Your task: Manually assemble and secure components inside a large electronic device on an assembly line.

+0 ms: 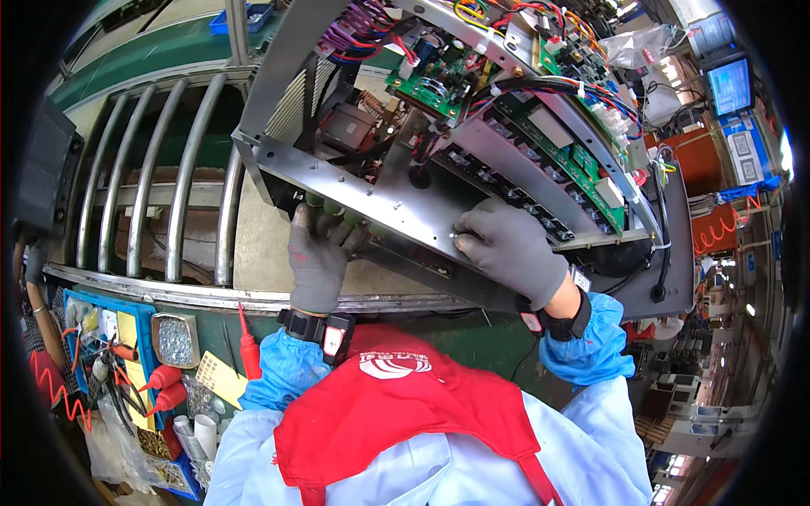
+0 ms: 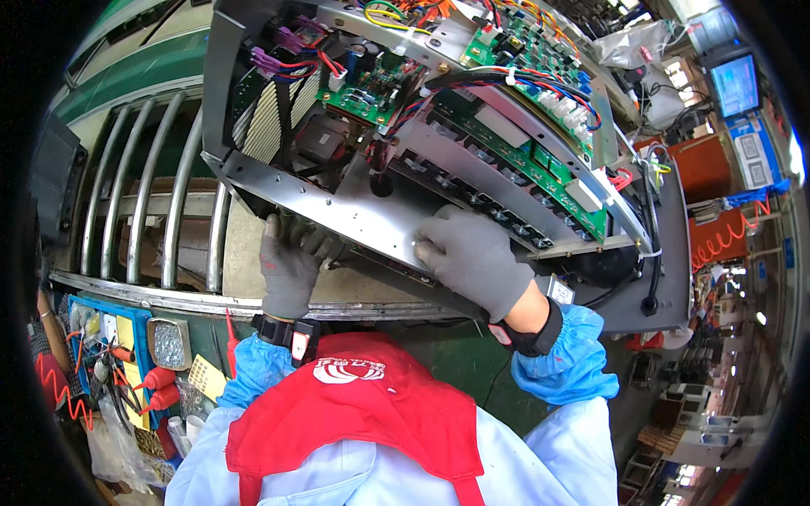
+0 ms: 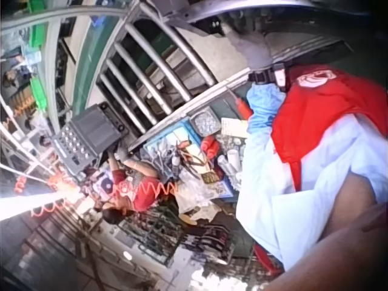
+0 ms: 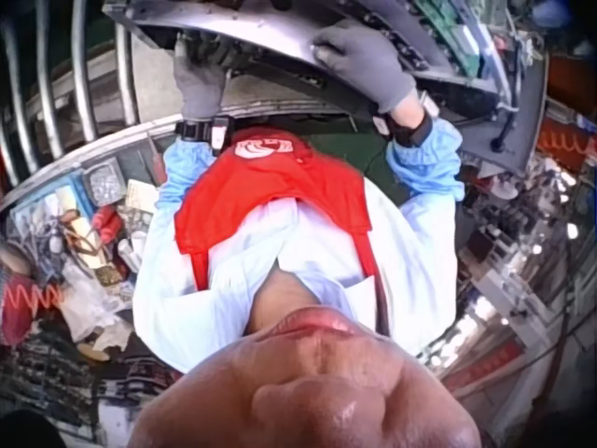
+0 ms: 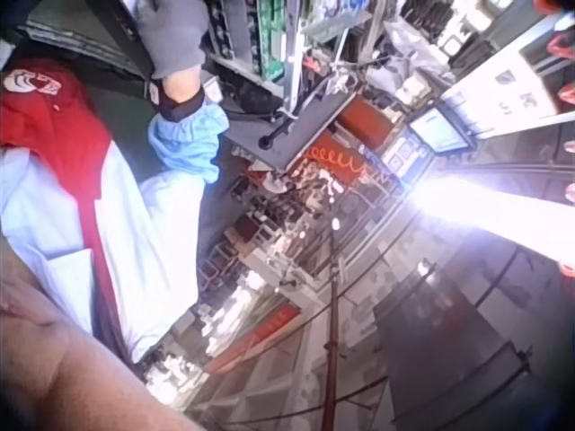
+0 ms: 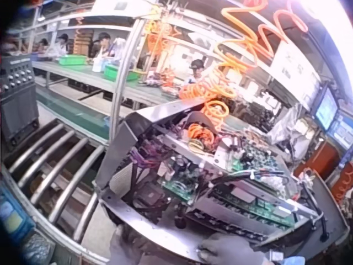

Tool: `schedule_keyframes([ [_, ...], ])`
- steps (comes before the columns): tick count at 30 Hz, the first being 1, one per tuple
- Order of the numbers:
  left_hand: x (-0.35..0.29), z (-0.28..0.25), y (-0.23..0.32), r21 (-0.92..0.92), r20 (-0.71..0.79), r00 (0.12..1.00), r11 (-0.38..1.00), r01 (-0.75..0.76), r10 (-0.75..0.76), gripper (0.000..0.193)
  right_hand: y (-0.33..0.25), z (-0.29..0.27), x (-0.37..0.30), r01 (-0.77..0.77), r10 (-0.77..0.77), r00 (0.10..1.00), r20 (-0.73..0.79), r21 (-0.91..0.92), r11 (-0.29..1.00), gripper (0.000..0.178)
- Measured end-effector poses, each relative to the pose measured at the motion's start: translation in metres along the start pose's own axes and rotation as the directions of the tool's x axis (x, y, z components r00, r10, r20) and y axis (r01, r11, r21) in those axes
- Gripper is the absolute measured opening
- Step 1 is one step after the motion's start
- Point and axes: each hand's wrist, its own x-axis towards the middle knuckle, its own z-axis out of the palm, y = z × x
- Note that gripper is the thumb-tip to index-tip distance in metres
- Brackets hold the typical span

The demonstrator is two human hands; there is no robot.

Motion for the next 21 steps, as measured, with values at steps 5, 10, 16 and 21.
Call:
schedule_keyframes([
  [5,0.002,-0.005,0.003,-0.081,0.012,0.999,0.996,0.031,-0.030,0.048,-0.005,0.010,0.011,0.103,-0.091,0.994,0.053,-0.316,0.943,0.011],
  [10,0.005,-0.019,0.006,-0.069,0.082,0.996,0.996,0.051,-0.046,0.052,-0.012,0.004,0.026,0.177,-0.170,0.984,0.050,-0.325,0.929,0.013],
  [16,0.016,-0.028,0.008,0.063,0.030,0.999,0.997,0.040,-0.042,0.049,-0.054,-0.004,0.064,0.236,-0.260,0.957,-0.130,-0.175,0.956,0.017],
  [21,0.021,-0.031,0.013,0.081,0.033,0.999,0.996,0.037,-0.040,0.039,-0.082,0.010,0.109,0.206,-0.216,0.975,-0.053,-0.155,0.966,0.018],
])
